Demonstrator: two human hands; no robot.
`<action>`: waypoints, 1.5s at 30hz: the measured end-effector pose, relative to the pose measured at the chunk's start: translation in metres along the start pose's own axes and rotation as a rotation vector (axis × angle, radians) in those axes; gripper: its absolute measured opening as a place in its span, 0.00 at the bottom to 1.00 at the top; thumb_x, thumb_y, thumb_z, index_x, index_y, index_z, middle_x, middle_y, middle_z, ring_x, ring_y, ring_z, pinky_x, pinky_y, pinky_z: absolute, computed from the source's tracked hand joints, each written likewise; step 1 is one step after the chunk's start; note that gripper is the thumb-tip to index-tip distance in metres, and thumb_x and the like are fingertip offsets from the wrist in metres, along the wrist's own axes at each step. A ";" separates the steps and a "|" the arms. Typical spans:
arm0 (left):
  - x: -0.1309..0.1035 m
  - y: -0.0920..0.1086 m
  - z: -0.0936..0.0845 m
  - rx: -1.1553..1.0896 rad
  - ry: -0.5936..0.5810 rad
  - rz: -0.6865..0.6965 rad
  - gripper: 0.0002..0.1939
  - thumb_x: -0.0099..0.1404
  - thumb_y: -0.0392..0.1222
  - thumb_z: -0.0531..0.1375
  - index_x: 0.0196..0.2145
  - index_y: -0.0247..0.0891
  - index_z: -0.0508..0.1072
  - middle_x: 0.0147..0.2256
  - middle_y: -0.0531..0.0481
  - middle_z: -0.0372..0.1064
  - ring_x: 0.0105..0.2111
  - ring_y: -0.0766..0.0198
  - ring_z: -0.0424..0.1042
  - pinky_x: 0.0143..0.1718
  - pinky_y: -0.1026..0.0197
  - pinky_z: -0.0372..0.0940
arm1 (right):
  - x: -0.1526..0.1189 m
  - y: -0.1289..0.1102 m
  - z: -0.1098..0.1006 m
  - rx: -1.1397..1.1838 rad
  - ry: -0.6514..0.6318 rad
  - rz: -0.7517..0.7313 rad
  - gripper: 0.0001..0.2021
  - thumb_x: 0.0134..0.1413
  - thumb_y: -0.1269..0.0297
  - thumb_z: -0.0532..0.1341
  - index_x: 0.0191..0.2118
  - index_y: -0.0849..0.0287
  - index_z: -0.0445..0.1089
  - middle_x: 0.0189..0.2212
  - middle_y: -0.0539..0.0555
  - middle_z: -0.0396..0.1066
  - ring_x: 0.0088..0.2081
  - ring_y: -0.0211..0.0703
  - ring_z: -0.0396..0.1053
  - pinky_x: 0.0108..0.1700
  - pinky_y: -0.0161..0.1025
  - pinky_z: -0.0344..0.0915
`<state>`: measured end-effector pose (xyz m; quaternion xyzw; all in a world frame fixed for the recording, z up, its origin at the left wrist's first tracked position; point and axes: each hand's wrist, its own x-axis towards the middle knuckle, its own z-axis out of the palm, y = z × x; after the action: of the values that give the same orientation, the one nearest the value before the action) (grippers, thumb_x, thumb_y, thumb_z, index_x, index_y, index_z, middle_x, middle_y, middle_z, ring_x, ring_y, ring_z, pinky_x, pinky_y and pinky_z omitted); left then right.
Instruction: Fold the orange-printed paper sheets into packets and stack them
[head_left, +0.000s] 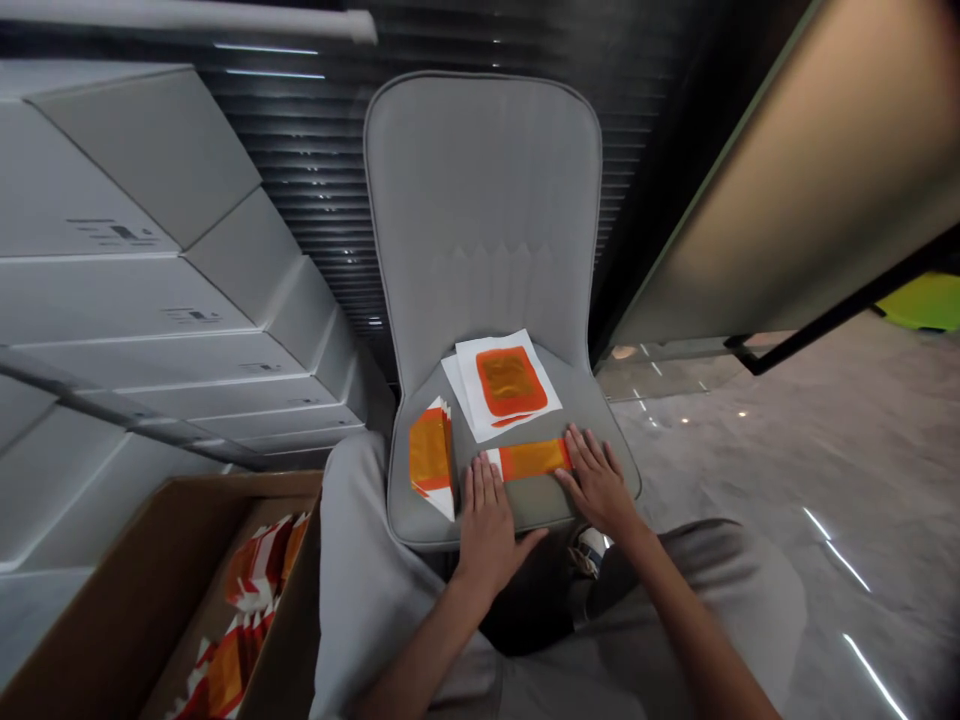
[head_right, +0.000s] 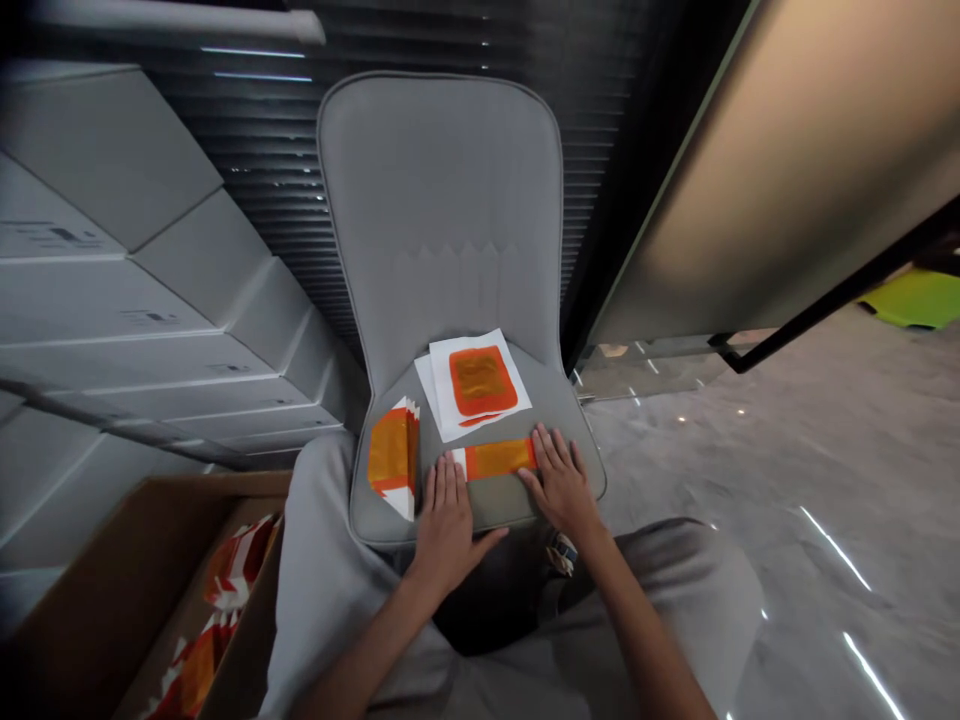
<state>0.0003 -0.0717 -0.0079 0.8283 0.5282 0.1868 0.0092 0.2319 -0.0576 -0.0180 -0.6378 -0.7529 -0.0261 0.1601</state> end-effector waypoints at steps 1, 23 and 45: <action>-0.001 0.001 0.001 0.004 0.003 -0.013 0.63 0.61 0.72 0.57 0.71 0.19 0.36 0.70 0.20 0.35 0.71 0.34 0.41 0.68 0.32 0.45 | 0.000 0.005 0.001 -0.002 0.006 0.016 0.34 0.71 0.47 0.47 0.75 0.54 0.38 0.72 0.58 0.47 0.72 0.56 0.46 0.69 0.59 0.46; 0.035 0.000 -0.028 -0.091 0.120 0.071 0.14 0.71 0.36 0.59 0.52 0.45 0.74 0.51 0.47 0.73 0.52 0.54 0.69 0.56 0.44 0.59 | 0.009 0.036 -0.024 0.544 0.236 -0.176 0.14 0.66 0.69 0.56 0.48 0.49 0.78 0.38 0.55 0.72 0.42 0.45 0.73 0.42 0.42 0.72; 0.056 0.001 -0.021 -0.150 0.002 0.023 0.11 0.73 0.41 0.57 0.48 0.42 0.77 0.45 0.47 0.76 0.45 0.57 0.72 0.50 0.50 0.66 | 0.011 0.020 -0.017 0.604 0.043 0.007 0.10 0.65 0.56 0.62 0.35 0.55 0.76 0.33 0.54 0.76 0.36 0.48 0.74 0.40 0.44 0.69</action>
<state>0.0151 -0.0267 0.0291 0.8309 0.5033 0.2270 0.0686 0.2536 -0.0470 -0.0025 -0.5633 -0.7207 0.1863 0.3586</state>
